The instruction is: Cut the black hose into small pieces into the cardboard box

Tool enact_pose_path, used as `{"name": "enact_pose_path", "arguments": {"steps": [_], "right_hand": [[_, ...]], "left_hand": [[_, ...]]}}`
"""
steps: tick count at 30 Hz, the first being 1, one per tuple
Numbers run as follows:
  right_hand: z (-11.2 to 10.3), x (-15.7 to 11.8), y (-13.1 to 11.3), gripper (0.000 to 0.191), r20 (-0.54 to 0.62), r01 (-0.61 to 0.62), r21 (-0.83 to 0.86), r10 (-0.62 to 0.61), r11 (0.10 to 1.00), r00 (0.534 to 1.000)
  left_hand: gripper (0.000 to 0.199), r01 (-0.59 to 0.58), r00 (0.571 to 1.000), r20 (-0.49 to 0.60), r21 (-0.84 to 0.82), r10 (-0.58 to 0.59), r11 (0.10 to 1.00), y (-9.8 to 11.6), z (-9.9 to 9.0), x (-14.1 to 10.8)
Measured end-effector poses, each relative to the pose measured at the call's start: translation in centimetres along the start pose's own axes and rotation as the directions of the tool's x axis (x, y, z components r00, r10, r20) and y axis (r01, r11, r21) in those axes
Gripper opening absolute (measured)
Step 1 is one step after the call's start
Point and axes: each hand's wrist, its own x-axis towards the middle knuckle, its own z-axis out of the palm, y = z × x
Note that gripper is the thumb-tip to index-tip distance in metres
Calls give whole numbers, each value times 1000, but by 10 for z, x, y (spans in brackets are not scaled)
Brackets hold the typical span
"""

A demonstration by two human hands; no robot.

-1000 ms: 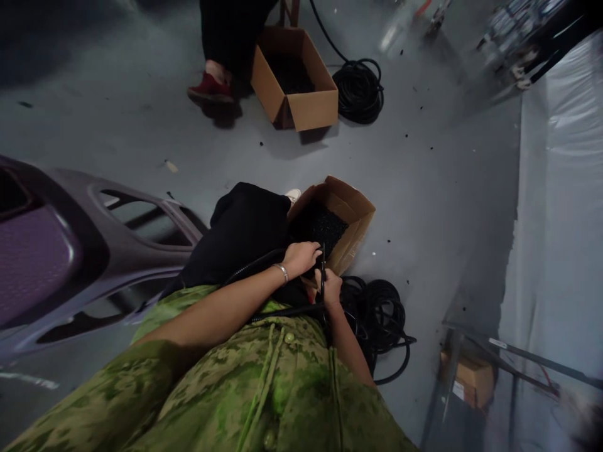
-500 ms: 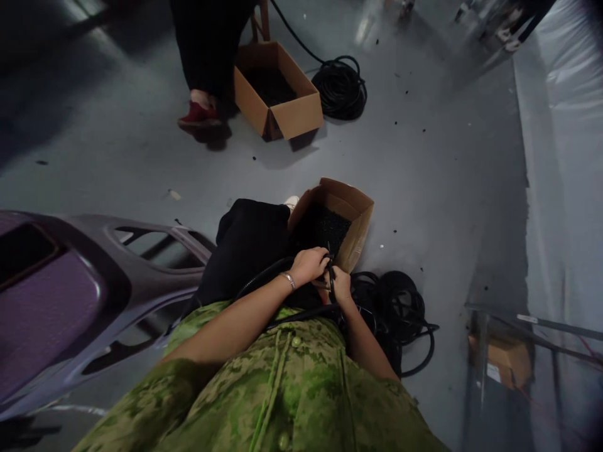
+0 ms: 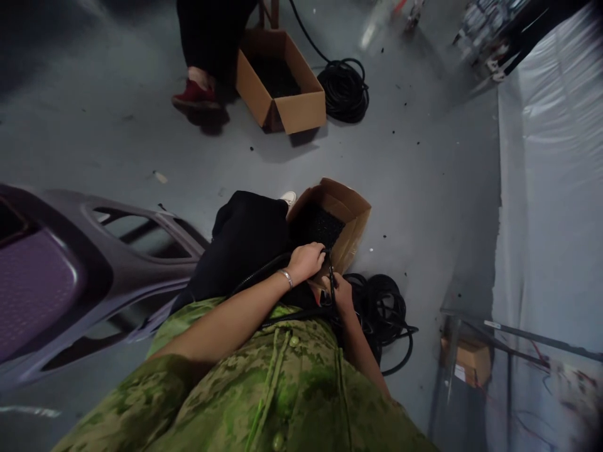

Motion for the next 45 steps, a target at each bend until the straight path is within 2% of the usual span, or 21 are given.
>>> {"name": "enact_pose_path", "arguments": {"steps": [5, 17, 28, 45], "right_hand": [[0, -2, 3, 38, 19, -30, -29, 30, 999, 999], [8, 12, -6, 38, 69, 13, -101, -6, 995, 998], [10, 9, -2, 40, 70, -16, -33, 18, 999, 997], [12, 12, -4, 44, 70, 7, -47, -4, 999, 998]], "left_hand": [[32, -9, 1000, -23, -18, 8, 1000, 0, -2, -1], [32, 10, 1000, -18, 2, -10, 1000, 0, -1, -1], [33, -4, 1000, -4, 39, 5, 999, -1, 3, -1], [34, -11, 1000, 23, 72, 10, 997, 0, 3, 0]]}}
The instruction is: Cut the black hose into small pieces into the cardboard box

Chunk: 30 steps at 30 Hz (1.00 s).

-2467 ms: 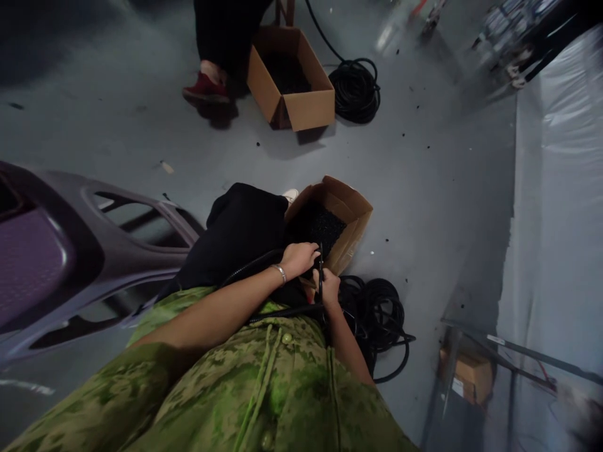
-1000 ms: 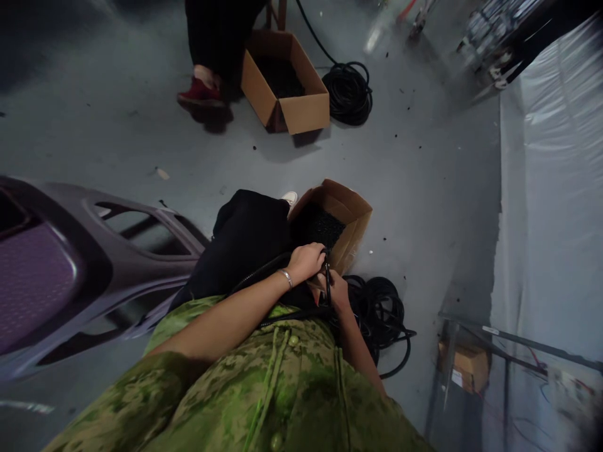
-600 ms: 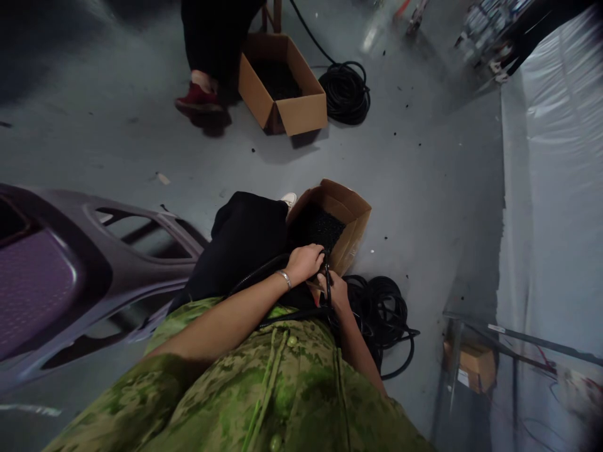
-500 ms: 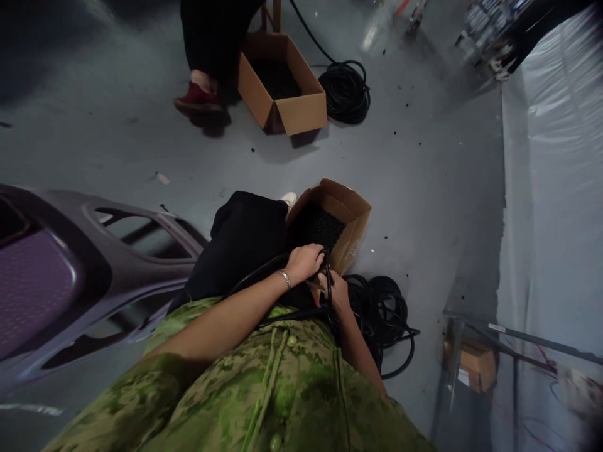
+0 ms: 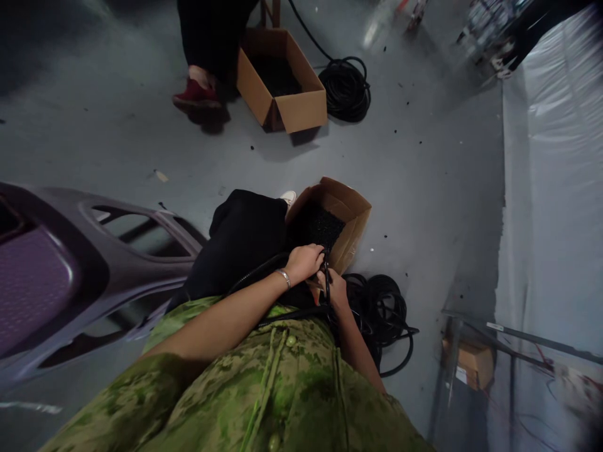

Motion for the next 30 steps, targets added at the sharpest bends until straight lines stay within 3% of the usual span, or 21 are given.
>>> {"name": "enact_pose_path", "arguments": {"steps": [7, 17, 23, 30], "right_hand": [[1, 1, 1, 43, -5, -8, -26, 8, 1000, 1000], [5, -11, -2, 56, -95, -25, -147, 11, 989, 995], [12, -16, 6, 56, -172, -6, -162, -22, 987, 985], [16, -12, 9, 53, -178, -16, -196, -19, 980, 984]], "left_hand": [[35, -6, 1000, 29, 8, 6, 1000, 1, 0, 0], [32, 23, 1000, 21, -32, -22, 999, -1, -1, 1], [34, 11, 999, 35, -9, -10, 1000, 1, -2, 0], [34, 33, 999, 10, -52, -32, 998, 0, -1, 0]]}}
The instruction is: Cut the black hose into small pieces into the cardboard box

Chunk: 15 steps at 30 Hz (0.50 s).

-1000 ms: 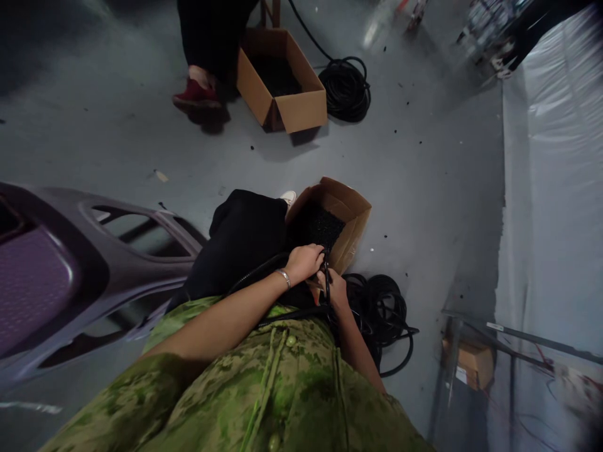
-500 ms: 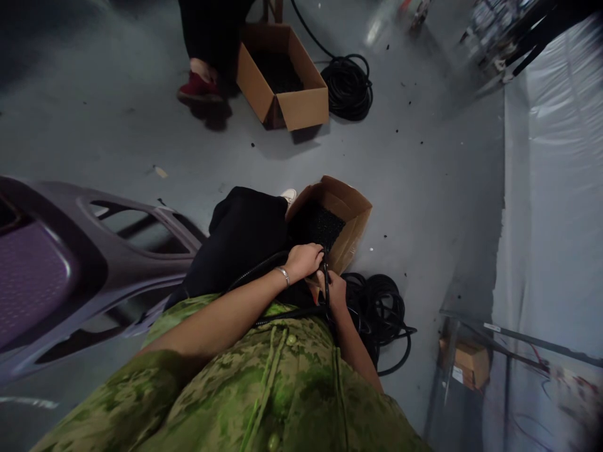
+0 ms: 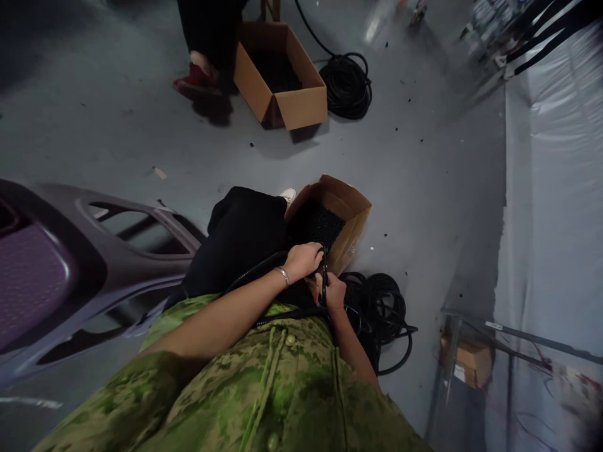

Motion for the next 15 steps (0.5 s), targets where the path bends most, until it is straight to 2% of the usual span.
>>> {"name": "enact_pose_path", "arguments": {"steps": [3, 8, 15], "right_hand": [[-3, 1, 0, 52, 26, -17, -14, 17, 1000, 1000], [-9, 4, 0, 51, 111, -46, 74, 37, 996, 993], [-11, 10, 0, 47, 169, -72, 155, 46, 985, 985]], "left_hand": [[34, -2, 1000, -8, -8, 2, 1000, -1, 0, 0], [33, -1, 1000, -19, -20, 1, 1000, 1, -1, -1], [32, 25, 1000, -13, -38, -26, 999, 1, -2, -1]]}}
